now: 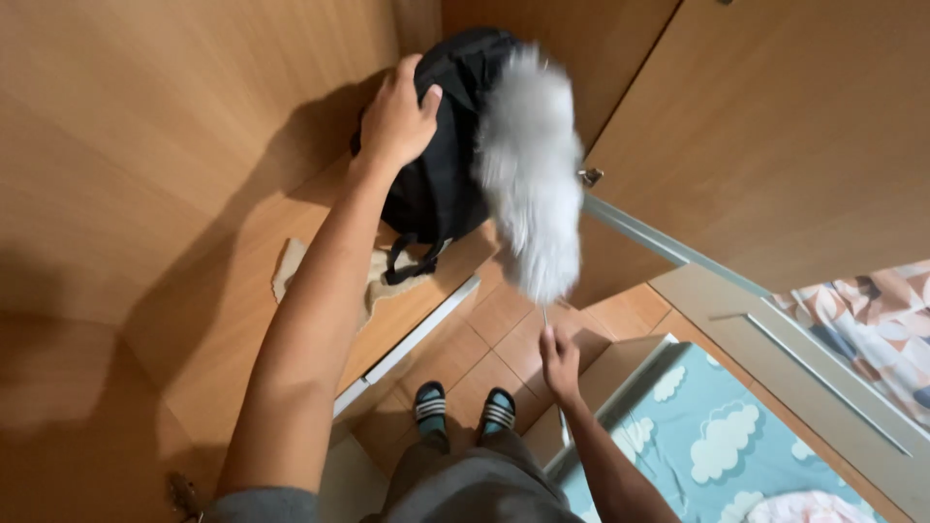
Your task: The person uses a duster to clean the exterior of a black backpack and then places the backpack and duster inside a closet.
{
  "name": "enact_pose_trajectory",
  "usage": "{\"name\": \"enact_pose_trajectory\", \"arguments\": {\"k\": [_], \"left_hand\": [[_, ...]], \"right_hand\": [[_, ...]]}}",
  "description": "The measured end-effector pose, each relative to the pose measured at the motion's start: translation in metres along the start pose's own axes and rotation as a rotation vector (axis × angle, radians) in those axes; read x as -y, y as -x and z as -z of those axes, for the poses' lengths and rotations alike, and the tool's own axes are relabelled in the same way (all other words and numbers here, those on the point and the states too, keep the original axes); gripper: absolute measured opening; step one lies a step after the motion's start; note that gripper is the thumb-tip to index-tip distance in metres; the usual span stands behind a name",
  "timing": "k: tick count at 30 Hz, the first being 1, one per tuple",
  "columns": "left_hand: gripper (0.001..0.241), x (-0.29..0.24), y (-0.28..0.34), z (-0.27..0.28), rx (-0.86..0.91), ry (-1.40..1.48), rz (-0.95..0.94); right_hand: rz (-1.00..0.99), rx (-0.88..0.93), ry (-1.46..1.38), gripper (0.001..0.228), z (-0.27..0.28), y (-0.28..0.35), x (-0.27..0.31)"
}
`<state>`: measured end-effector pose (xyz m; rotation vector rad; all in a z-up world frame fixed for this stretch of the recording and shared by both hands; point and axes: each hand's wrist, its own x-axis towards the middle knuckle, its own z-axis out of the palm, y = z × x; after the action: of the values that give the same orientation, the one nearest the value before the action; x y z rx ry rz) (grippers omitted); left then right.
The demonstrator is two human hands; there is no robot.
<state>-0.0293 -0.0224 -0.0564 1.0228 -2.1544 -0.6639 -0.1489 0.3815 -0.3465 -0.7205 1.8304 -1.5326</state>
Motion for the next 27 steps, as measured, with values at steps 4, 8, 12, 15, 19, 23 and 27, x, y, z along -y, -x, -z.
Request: {"name": "enact_pose_trajectory", "arguments": {"k": [4,8,12,15,19,23,27], "left_hand": [[0.075,-0.01,-0.027,-0.042,-0.035,-0.603,-0.101],[0.054,-0.04,-0.036,-0.068,0.164,-0.753,-0.009],[0.027,-0.039,-0.037,-0.03,0.274,-0.705,-0.249],[0.02,-0.012,-0.038,-0.001,0.402,-0.923,-0.627],[0.018,0.031,-0.05,0.029,0.301,-0.915,-0.638],[0.04,0.053,-0.021,0.069,0.191,-0.434,-0.459],[0.051,0.033,0.021,0.106,0.137,-0.24,-0.361]], "right_hand": [[0.054,0.044,-0.034,0.042,-0.021,-0.043,0.067],[-0.04,0.134,-0.075,0.039,-0.026,-0.07,0.098],[-0.1,0.078,-0.092,0.04,-0.005,-0.062,0.05],[-0.011,0.043,-0.056,0.044,0.006,-0.045,0.058],[0.027,0.16,-0.089,0.036,-0.011,-0.045,0.15],[0.024,0.288,-0.088,0.031,-0.023,-0.039,0.172],[0.135,0.295,0.036,0.033,-0.02,-0.025,0.048]]}}
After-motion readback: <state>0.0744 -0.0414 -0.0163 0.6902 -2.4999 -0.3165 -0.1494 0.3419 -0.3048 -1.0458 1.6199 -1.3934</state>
